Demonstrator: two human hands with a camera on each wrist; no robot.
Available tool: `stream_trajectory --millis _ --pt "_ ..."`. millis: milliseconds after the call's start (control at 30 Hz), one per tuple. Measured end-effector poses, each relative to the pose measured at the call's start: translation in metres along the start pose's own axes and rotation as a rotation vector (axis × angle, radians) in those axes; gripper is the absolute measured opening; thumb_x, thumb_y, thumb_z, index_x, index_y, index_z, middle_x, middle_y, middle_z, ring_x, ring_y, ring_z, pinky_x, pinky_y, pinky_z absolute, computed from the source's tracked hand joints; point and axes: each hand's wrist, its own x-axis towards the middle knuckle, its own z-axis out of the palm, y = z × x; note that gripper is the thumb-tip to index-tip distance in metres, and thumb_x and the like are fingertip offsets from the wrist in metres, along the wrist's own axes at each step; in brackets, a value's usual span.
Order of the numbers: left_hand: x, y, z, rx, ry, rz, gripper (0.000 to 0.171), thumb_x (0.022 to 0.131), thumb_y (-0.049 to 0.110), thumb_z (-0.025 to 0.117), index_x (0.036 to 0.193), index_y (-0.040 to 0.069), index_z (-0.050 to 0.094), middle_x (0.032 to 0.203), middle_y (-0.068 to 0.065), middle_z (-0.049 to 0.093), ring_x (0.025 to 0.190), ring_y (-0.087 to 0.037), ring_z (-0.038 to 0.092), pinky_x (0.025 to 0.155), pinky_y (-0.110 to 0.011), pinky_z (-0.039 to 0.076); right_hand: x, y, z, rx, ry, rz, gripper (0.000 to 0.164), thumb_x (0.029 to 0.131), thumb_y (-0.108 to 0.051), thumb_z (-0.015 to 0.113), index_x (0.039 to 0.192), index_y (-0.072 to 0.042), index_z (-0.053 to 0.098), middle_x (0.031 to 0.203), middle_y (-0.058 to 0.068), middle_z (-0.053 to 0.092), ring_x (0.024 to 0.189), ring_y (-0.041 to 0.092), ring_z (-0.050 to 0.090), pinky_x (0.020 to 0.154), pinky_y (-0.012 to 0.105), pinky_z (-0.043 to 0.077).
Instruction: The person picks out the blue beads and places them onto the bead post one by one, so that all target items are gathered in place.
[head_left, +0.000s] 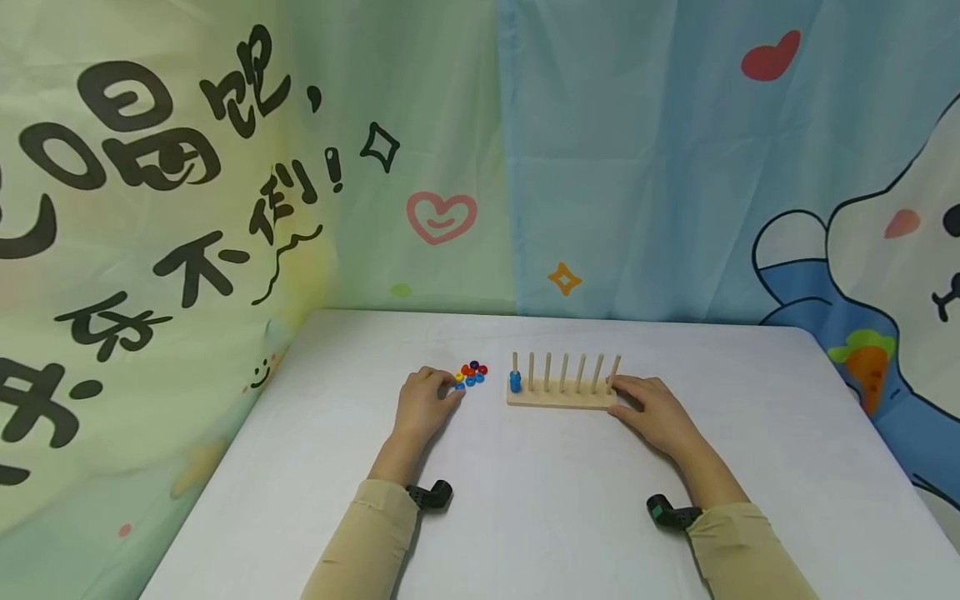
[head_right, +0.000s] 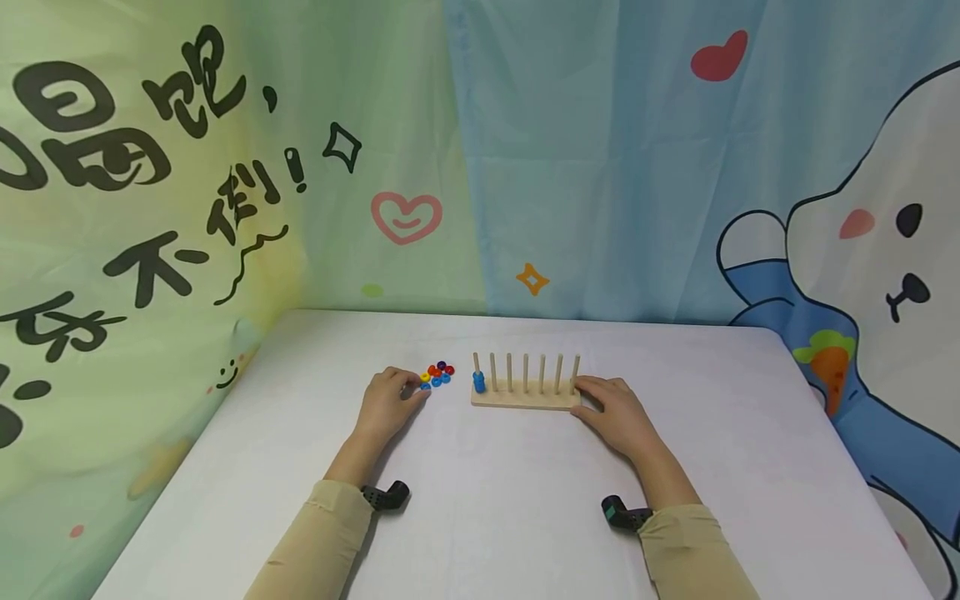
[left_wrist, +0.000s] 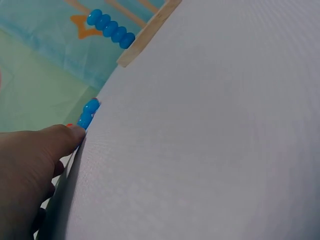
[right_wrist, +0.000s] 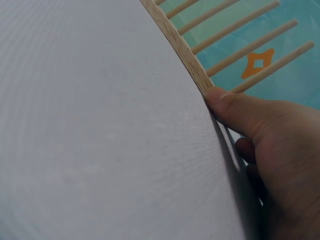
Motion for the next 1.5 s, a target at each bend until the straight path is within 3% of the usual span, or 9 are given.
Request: stream_trajectory --millis 467,633,800,933,1100,1300,1500 --pt "0.002 0.001 -0.003 -0.043 0.018 0.009 0.026 0.089 0.034 0.074 0.105 0.014 0.072 0.113 -0.007 0.065 0.106 -0.029 0.058 0.094 -0.045 0.047 0.001 -0.001 -0.001 -0.001 -0.006 0.001 0.062 0.093 -0.043 0.066 0.142 -0.008 0.053 0.145 0.016 0.052 0.131 0.038 0.044 0.109 0.060 0.033" --pt "0.005 0.001 -0.008 -0.092 0.037 0.059 0.022 0.091 0.031 0.072 0.105 0.014 0.072 0.113 -0.007 0.065 0.107 -0.030 0.057 0.095 -0.044 0.047 0.001 -0.002 -0.001 0.004 -0.010 0.006 0.061 0.093 -0.042 0.066 0.142 -0.008 0.052 0.145 0.016 0.052 0.131 0.038 0.044 0.109 0.060 0.033" --pt "0.012 0.008 -0.022 -0.151 0.031 0.139 0.020 0.091 0.028 0.072 0.106 0.014 0.071 0.114 -0.008 0.064 0.110 -0.032 0.056 0.097 -0.043 0.047 0.001 -0.001 0.000 0.007 -0.011 0.006 0.062 0.093 -0.044 0.066 0.142 -0.009 0.053 0.146 0.015 0.052 0.130 0.037 0.044 0.109 0.060 0.034" --pt "0.019 0.019 -0.038 -0.183 0.006 0.183 0.022 0.091 0.029 0.072 0.107 0.014 0.070 0.117 -0.007 0.063 0.112 -0.029 0.057 0.098 -0.042 0.048 0.001 0.000 0.001 0.004 -0.010 0.004 0.062 0.093 -0.045 0.065 0.142 -0.009 0.052 0.146 0.015 0.052 0.131 0.037 0.044 0.109 0.060 0.034" --pt "0.025 0.034 -0.051 -0.229 -0.078 0.213 0.024 0.093 0.030 0.070 0.112 0.015 0.068 0.118 -0.002 0.063 0.101 -0.019 0.062 0.086 -0.035 0.053 0.001 0.002 0.001 0.005 -0.006 0.002 0.063 0.093 -0.046 0.065 0.142 -0.009 0.053 0.146 0.015 0.052 0.130 0.037 0.044 0.109 0.059 0.034" --pt "0.032 0.048 -0.055 -0.229 -0.154 0.246 0.022 0.095 0.030 0.068 0.112 0.017 0.068 0.109 0.003 0.066 0.090 -0.013 0.059 0.075 -0.028 0.051 0.000 0.001 0.000 0.011 -0.005 0.001 0.061 0.093 -0.042 0.066 0.142 -0.008 0.052 0.146 0.015 0.052 0.130 0.038 0.044 0.109 0.060 0.034" --pt "0.036 0.062 -0.056 -0.243 -0.166 0.272 0.022 0.096 0.031 0.066 0.113 0.018 0.067 0.101 0.005 0.068 0.086 -0.011 0.059 0.074 -0.026 0.052 0.000 0.000 -0.002 0.013 -0.012 0.005 0.061 0.093 -0.042 0.066 0.142 -0.008 0.052 0.146 0.016 0.051 0.131 0.039 0.043 0.109 0.060 0.033"
